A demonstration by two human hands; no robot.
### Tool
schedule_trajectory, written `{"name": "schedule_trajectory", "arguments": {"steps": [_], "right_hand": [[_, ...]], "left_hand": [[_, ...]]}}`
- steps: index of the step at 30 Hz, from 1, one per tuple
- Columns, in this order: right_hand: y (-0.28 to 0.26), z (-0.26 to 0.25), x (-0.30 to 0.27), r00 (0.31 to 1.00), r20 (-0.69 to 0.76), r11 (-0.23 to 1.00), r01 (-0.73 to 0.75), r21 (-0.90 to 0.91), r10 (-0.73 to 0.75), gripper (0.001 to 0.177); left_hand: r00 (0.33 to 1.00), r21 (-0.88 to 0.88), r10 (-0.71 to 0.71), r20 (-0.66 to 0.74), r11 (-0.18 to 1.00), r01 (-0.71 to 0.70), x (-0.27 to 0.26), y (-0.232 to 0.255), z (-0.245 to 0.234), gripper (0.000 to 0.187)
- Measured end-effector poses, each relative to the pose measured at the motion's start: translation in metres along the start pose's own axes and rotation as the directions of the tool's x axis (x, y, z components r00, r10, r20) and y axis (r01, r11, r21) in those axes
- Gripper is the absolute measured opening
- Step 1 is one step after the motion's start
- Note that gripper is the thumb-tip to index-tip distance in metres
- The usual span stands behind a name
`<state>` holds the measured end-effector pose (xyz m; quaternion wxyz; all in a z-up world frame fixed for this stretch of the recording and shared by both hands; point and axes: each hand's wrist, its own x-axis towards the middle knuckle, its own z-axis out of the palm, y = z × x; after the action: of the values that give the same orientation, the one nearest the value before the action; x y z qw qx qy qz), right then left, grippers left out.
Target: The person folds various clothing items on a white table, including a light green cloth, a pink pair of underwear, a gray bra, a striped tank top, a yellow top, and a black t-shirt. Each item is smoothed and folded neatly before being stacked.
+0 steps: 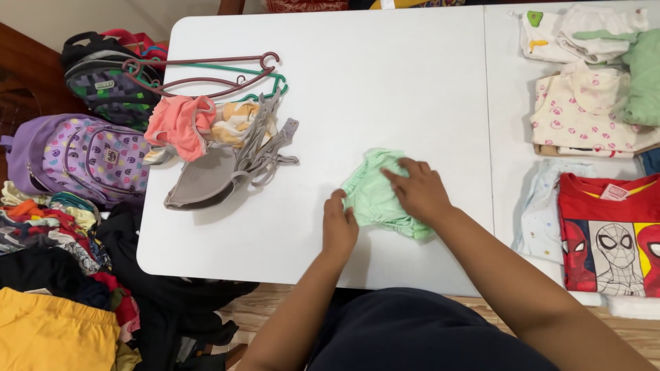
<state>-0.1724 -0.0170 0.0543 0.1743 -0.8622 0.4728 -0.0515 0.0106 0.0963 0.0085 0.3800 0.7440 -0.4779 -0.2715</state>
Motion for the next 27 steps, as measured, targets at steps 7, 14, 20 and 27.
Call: {"name": "schedule_trajectory", "arguments": {"steps": [7,14,20,27], "right_hand": [[0.037,0.025,-0.003,0.995,-0.093,0.989,-0.018,0.147,0.032,0.048],[0.05,-0.014,-0.033,0.916,0.032,0.902,0.388,0.19,-0.4,0.049],[0.062,0.005,0.004,0.979,0.188,0.911,-0.144,0.385,0.075,0.035],[0.045,0.02,0.034,0.892,0.233,0.834,-0.448,0.323,0.389,0.053]], "left_hand": [[0.995,0.064,-0.088,0.048,0.994,0.085,0.006,-0.011,-0.042,0.027],[0.842,0.186,0.501,0.202,0.824,-0.535,-0.01,-0.024,-0.056,0.039],[0.971,0.084,0.213,0.111,0.971,-0.223,0.015,-0.034,-0.042,0.028],[0.993,0.116,-0.065,0.098,0.992,0.053,0.034,-0.035,-0.032,0.03]]}}
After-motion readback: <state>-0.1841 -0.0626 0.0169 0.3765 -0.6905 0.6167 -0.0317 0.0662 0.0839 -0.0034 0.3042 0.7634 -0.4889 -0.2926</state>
